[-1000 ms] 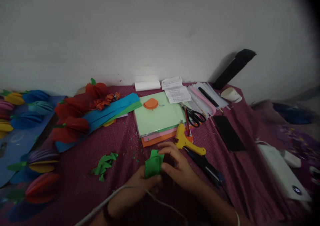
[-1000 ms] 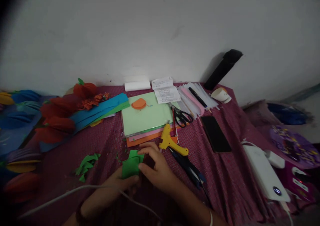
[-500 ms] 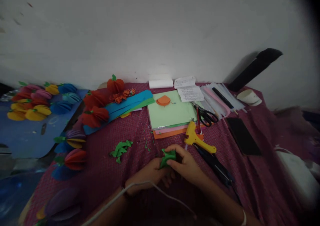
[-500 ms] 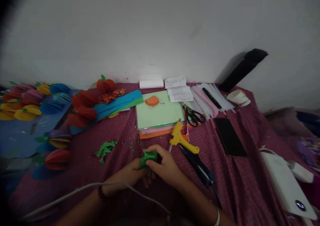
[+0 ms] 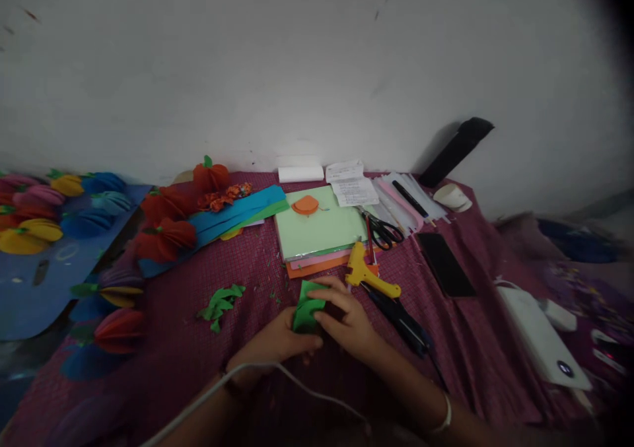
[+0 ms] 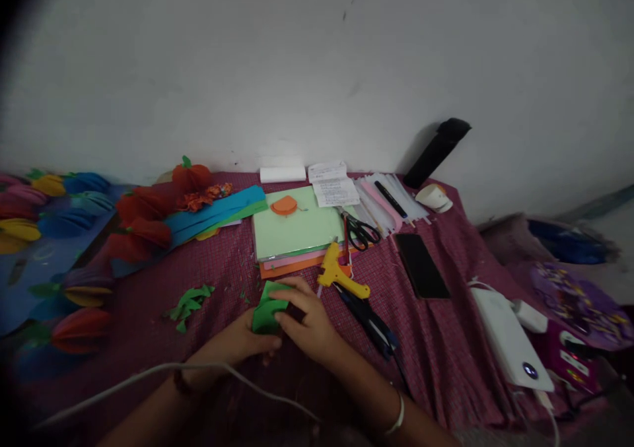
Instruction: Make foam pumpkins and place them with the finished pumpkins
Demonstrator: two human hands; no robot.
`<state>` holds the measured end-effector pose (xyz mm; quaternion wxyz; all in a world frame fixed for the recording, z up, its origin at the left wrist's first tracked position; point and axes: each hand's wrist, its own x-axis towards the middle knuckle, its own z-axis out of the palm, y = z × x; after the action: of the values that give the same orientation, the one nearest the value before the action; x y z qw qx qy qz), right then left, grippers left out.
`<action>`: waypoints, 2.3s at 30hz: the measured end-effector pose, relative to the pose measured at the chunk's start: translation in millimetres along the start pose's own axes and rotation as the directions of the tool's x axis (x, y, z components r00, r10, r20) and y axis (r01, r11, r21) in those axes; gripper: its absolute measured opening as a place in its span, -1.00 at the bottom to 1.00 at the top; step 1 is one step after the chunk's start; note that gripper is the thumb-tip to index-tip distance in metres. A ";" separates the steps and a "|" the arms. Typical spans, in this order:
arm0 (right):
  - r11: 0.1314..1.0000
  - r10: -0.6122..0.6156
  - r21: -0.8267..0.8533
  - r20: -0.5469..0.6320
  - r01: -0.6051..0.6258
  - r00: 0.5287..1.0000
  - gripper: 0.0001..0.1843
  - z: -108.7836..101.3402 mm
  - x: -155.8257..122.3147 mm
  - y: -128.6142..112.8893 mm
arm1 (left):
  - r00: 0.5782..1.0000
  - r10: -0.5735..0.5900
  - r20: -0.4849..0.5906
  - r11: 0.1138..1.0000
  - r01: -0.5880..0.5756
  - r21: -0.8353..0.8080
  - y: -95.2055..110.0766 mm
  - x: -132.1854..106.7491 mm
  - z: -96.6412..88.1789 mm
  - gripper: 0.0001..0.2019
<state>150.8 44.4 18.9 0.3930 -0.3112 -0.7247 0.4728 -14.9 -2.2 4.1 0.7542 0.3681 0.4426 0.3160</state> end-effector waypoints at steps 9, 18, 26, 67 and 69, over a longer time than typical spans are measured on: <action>0.998 0.048 0.052 -0.071 -0.045 0.996 -0.88 -1.7 1.7 -5.3 | 0.984 0.119 0.134 0.990 -0.106 -0.097 8.4 -1.8 -0.1 -0.61; 0.915 0.325 0.295 -0.134 -0.275 0.936 -0.77 -1.9 4.2 -2.0 | 0.995 0.093 -0.034 0.978 -0.097 -0.185 2.9 1.0 0.7 -0.52; 0.844 0.460 0.372 -0.129 -0.387 0.878 -0.77 -2.7 5.5 0.6 | 0.998 0.032 0.053 0.967 -0.018 -0.254 8.4 -2.1 1.3 -0.41; 0.571 0.454 0.673 0.218 -0.470 0.864 -0.61 7.1 -4.4 -1.3 | 0.983 0.040 0.181 0.952 -0.093 0.293 23.1 -17.2 6.7 -0.69; 0.411 0.571 0.790 0.165 -0.454 0.804 -0.62 6.4 -1.3 4.6 | 0.983 0.090 0.161 0.825 -0.164 0.541 33.6 -28.7 12.4 -0.72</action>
<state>146.3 42.1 12.8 0.3710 -0.3369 -0.2742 0.8208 -20.6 -10.8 48.8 0.6201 0.6180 0.4399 0.2001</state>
